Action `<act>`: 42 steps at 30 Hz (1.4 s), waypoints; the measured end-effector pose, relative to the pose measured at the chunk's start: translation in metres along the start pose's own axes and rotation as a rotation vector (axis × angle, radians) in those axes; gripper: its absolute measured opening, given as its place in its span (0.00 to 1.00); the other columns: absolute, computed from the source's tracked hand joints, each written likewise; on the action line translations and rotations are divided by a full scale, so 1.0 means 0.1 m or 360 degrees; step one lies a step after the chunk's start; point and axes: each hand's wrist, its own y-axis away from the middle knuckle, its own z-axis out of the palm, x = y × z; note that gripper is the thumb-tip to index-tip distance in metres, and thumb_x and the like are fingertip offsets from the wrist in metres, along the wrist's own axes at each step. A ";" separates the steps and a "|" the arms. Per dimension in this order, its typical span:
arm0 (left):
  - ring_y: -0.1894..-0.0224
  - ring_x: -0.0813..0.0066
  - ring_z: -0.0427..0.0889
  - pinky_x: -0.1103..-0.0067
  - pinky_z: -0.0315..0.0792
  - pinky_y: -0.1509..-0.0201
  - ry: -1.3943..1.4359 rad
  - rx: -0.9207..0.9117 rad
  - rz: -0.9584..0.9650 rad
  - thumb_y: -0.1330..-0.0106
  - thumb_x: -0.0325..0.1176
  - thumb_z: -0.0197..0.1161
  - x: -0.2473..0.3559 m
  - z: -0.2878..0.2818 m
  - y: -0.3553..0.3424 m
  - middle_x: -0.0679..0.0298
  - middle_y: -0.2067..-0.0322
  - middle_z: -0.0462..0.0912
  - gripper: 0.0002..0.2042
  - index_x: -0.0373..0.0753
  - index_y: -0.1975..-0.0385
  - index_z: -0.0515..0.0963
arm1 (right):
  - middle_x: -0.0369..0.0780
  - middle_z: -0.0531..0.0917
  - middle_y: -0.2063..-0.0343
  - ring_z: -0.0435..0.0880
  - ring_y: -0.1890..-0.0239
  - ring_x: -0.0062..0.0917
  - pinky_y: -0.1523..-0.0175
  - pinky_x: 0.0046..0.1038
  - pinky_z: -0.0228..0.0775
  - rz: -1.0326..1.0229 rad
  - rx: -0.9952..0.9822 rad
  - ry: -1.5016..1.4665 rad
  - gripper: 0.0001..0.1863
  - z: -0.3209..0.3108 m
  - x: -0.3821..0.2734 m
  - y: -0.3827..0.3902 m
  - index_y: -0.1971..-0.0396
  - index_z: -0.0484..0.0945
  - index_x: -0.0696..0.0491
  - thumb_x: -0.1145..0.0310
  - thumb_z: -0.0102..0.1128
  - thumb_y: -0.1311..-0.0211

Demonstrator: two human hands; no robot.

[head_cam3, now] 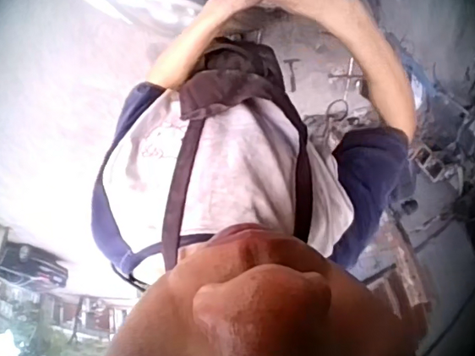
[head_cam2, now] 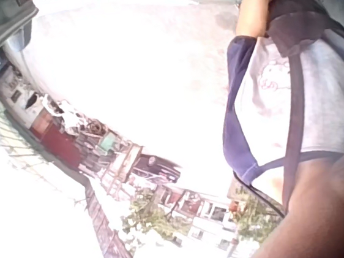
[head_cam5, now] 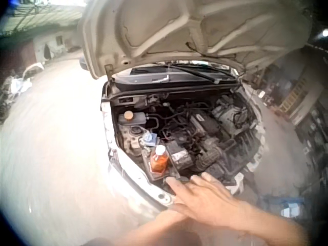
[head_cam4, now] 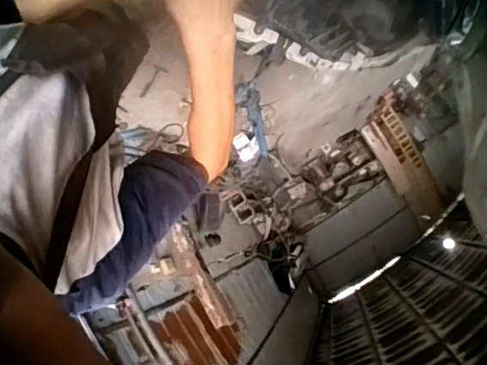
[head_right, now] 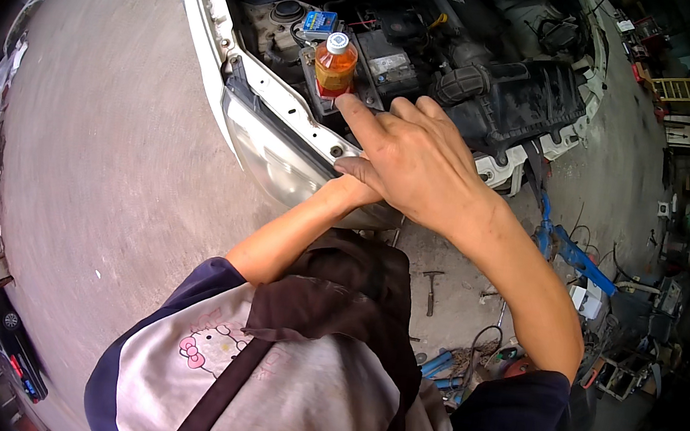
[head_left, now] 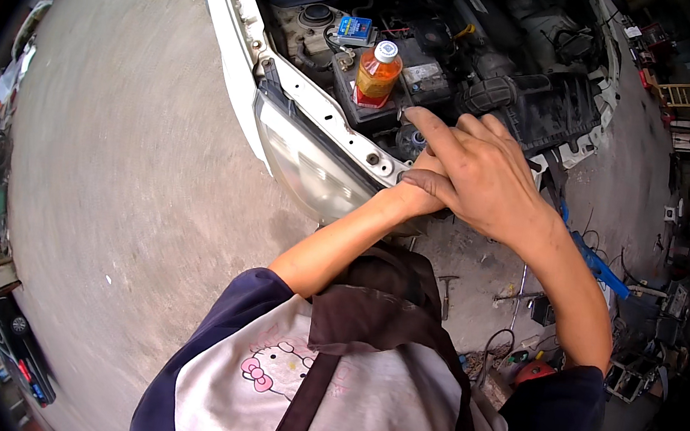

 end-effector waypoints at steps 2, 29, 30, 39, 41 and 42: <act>0.54 0.53 0.80 0.67 0.74 0.53 0.0115 -0.0083 -0.0207 0.38 0.25 0.58 0.01 -0.03 -0.16 0.49 0.59 0.81 0.10 0.32 0.57 0.76 | 0.43 0.84 0.73 0.81 0.61 0.35 0.55 0.36 0.68 -0.0044 0.0157 0.0310 0.24 0.01 0.21 -0.08 0.50 0.75 0.58 0.58 0.66 0.42; 0.49 0.69 0.78 0.74 0.71 0.43 0.0170 -0.0068 -0.0263 0.33 0.25 0.58 -0.10 0.29 -0.19 0.55 0.54 0.81 0.11 0.33 0.52 0.77 | 0.44 0.82 0.80 0.84 0.72 0.38 0.69 0.36 0.72 0.0393 0.0101 0.0428 0.14 0.15 0.14 -0.22 0.69 0.80 0.56 0.59 0.65 0.44; 0.50 0.64 0.79 0.71 0.71 0.43 0.0173 -0.0218 -0.0092 0.35 0.24 0.59 0.00 0.14 -0.25 0.53 0.57 0.83 0.10 0.32 0.55 0.79 | 0.46 0.84 0.79 0.85 0.71 0.42 0.68 0.39 0.73 0.0569 0.0034 0.0314 0.16 0.08 0.23 -0.32 0.70 0.80 0.56 0.57 0.64 0.43; 0.67 0.45 0.80 0.57 0.72 0.60 -0.0247 -0.0256 -0.0243 0.42 0.32 0.60 0.00 0.26 -0.15 0.49 0.76 0.81 0.06 0.36 0.70 0.79 | 0.37 0.75 0.84 0.65 0.88 0.15 0.82 0.19 0.55 0.1425 0.0235 -0.1845 0.13 0.40 0.90 -0.09 0.59 0.77 0.60 0.73 0.51 0.43; 0.66 0.46 0.80 0.58 0.72 0.59 -0.0231 -0.0230 -0.0260 0.42 0.32 0.62 0.02 0.21 -0.14 0.49 0.75 0.81 0.07 0.36 0.69 0.79 | 0.36 0.73 0.84 0.63 0.88 0.14 0.83 0.18 0.52 0.1444 0.0426 -0.2094 0.11 0.48 0.93 -0.08 0.60 0.77 0.60 0.75 0.52 0.42; 0.64 0.47 0.80 0.58 0.72 0.57 -0.0237 -0.0265 -0.0294 0.42 0.32 0.63 0.05 0.16 -0.12 0.50 0.73 0.81 0.08 0.36 0.67 0.78 | 0.36 0.73 0.84 0.63 0.88 0.13 0.83 0.18 0.52 0.1431 0.0503 -0.2157 0.10 0.52 0.90 -0.08 0.61 0.77 0.60 0.76 0.53 0.42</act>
